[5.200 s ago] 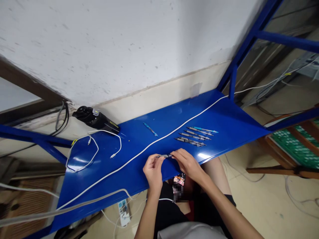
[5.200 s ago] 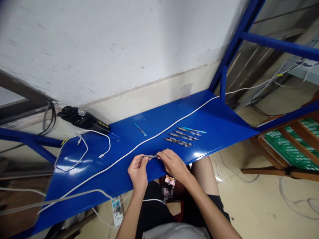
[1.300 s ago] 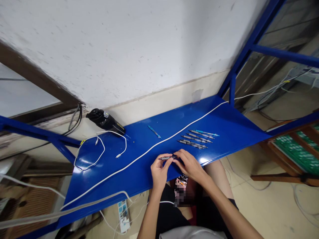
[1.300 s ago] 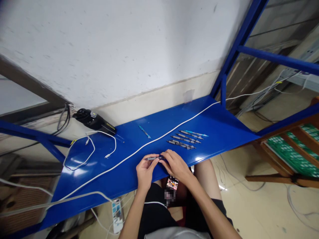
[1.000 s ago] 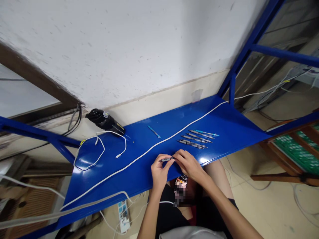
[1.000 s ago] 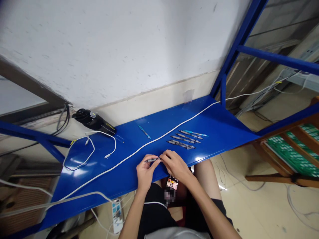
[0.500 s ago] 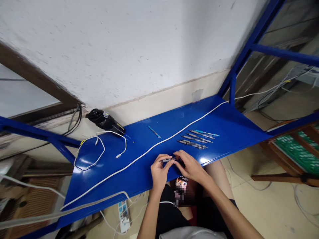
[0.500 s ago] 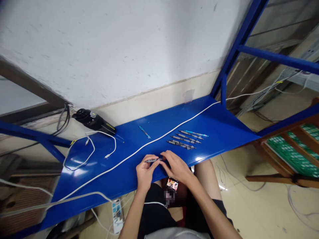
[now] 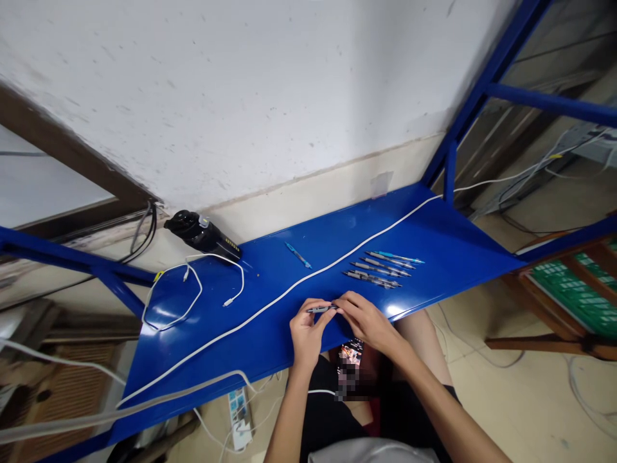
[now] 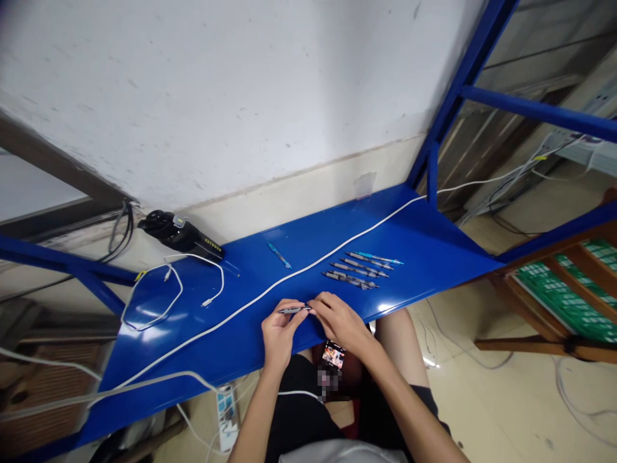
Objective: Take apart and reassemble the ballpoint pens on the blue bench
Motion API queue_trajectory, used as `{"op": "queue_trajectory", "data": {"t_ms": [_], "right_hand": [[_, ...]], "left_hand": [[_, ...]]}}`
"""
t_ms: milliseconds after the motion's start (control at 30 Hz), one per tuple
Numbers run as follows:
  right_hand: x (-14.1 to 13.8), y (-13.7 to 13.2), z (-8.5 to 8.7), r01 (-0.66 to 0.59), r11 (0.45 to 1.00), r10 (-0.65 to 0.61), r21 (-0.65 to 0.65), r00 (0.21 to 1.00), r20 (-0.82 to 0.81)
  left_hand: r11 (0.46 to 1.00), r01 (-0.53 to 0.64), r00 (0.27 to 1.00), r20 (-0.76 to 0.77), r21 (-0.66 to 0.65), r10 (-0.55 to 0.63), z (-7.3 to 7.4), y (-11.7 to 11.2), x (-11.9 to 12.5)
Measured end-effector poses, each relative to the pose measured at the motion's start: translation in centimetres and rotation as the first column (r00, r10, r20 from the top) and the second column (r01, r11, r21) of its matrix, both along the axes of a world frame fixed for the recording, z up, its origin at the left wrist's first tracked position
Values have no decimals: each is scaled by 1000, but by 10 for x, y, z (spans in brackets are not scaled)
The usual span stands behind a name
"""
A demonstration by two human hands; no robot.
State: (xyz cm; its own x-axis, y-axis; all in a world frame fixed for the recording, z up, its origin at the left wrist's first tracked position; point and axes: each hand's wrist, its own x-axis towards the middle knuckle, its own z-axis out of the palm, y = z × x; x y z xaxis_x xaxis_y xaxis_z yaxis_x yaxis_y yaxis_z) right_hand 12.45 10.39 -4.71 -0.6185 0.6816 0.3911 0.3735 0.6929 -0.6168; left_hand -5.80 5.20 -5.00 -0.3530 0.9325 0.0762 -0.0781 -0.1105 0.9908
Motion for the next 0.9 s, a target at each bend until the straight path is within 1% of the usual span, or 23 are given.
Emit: {"op": "queue_trajectory", "data": {"t_ms": [67,133,200,300,367,467,533,633,733,800,900], "right_hand": [[0,-1,-2,52,999,-52,16,999,-15],[0,-2,-2,80,997,-81,-12,996,-46],[0,-1,1,43,998,-47,-52,995,-83],[0,1,7,-25,998,20,-55,996,-91],[0,1,9,-19,999,16,-43,997,-71],[0,1,8,33,998,-37,-59,996,-78],[0,1,7,16,995,-24,-93,996,-87],[1,2,7,-48,993,42,-107,997,-57],[1,2,7,-9,996,4,-89,999,-49],[1,2,6,15,994,-23,-110,997,-72],[1,3,7,-28,989,16,-146,997,-80]], "left_hand": [[1000,-4,1000,-2,1,4,-1,0,0],[1000,0,1000,-10,-1,0,-2,0,-1],[1000,7,1000,-20,0,-7,-2,-1,-1],[1000,8,1000,-29,4,-8,-2,-1,-1],[1000,5,1000,-29,4,-5,-1,-1,-2],[1000,11,1000,-29,-4,-11,-1,-1,-1],[1000,12,1000,-29,-8,-13,-2,-2,-1],[1000,1,1000,-13,-11,-1,-2,-2,-1],[1000,-8,1000,-13,-17,8,-2,-2,-1],[1000,-8,1000,-22,-23,7,-2,-2,-1],[1000,-10,1000,-25,-25,9,-1,-2,-2]]}}
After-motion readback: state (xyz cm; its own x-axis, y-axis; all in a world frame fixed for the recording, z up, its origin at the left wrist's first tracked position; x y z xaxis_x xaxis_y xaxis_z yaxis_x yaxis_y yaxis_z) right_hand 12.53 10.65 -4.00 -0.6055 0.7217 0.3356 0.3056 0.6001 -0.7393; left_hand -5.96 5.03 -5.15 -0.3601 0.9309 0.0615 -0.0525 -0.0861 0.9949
